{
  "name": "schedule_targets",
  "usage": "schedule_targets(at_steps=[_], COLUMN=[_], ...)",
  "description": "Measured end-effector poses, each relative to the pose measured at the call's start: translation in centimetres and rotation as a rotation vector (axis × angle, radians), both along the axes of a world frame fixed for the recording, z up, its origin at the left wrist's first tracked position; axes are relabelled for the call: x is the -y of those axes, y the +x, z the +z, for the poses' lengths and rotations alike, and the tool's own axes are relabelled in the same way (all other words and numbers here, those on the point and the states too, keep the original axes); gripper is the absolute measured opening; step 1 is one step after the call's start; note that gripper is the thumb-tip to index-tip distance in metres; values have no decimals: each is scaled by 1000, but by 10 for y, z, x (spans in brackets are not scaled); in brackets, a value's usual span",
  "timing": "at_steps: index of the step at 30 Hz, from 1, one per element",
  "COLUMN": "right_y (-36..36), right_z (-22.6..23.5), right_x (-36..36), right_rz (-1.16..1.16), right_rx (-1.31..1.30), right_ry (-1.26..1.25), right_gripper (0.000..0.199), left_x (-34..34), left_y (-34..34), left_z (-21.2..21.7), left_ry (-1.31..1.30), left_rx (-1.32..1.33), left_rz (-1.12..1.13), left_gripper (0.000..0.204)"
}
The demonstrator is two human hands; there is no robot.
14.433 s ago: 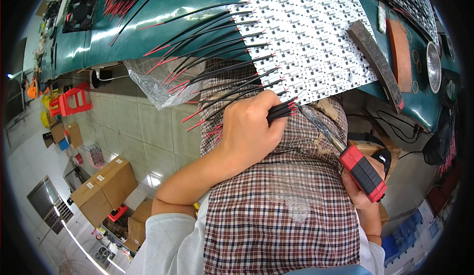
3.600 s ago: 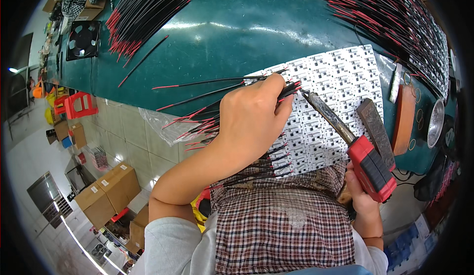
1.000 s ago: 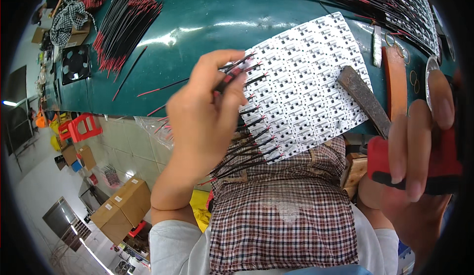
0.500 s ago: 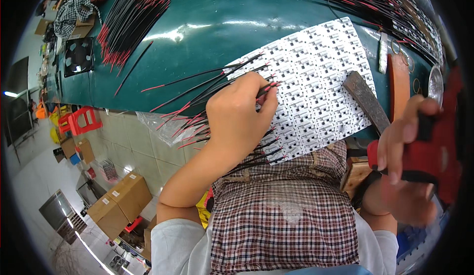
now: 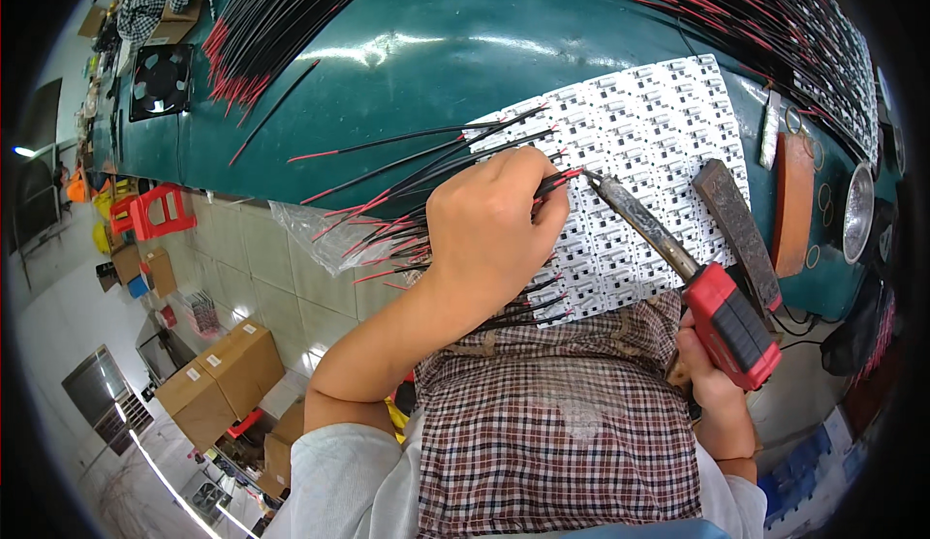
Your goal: The person solders the stripped ends of wire bundles using a soldering iron over a panel on the workbench.
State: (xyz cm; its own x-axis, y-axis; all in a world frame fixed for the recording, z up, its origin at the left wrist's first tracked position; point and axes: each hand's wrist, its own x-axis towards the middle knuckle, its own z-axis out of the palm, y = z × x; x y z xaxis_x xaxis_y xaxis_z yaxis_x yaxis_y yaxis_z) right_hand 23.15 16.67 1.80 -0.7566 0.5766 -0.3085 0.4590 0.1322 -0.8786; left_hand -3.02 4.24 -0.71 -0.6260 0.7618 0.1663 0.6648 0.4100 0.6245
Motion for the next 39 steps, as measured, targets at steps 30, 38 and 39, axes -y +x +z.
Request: schedule_targets(at_steps=[30,38,39], right_y=[-14,-20,-20], right_z=[-5,-4,-4], right_x=[-8,-10,-10], right_rz=[148,190,182], right_rx=[-107,-109,-98], right_ry=[215,249,219], right_gripper=[32,30,29], left_x=[-1,-1,-1], left_y=[-12,-15,-15], left_z=[-4,0,1], left_ry=[14,-54,-55], left_rx=[-3,19,21], left_rz=[-56,-98,-97], left_gripper=[11,10,10])
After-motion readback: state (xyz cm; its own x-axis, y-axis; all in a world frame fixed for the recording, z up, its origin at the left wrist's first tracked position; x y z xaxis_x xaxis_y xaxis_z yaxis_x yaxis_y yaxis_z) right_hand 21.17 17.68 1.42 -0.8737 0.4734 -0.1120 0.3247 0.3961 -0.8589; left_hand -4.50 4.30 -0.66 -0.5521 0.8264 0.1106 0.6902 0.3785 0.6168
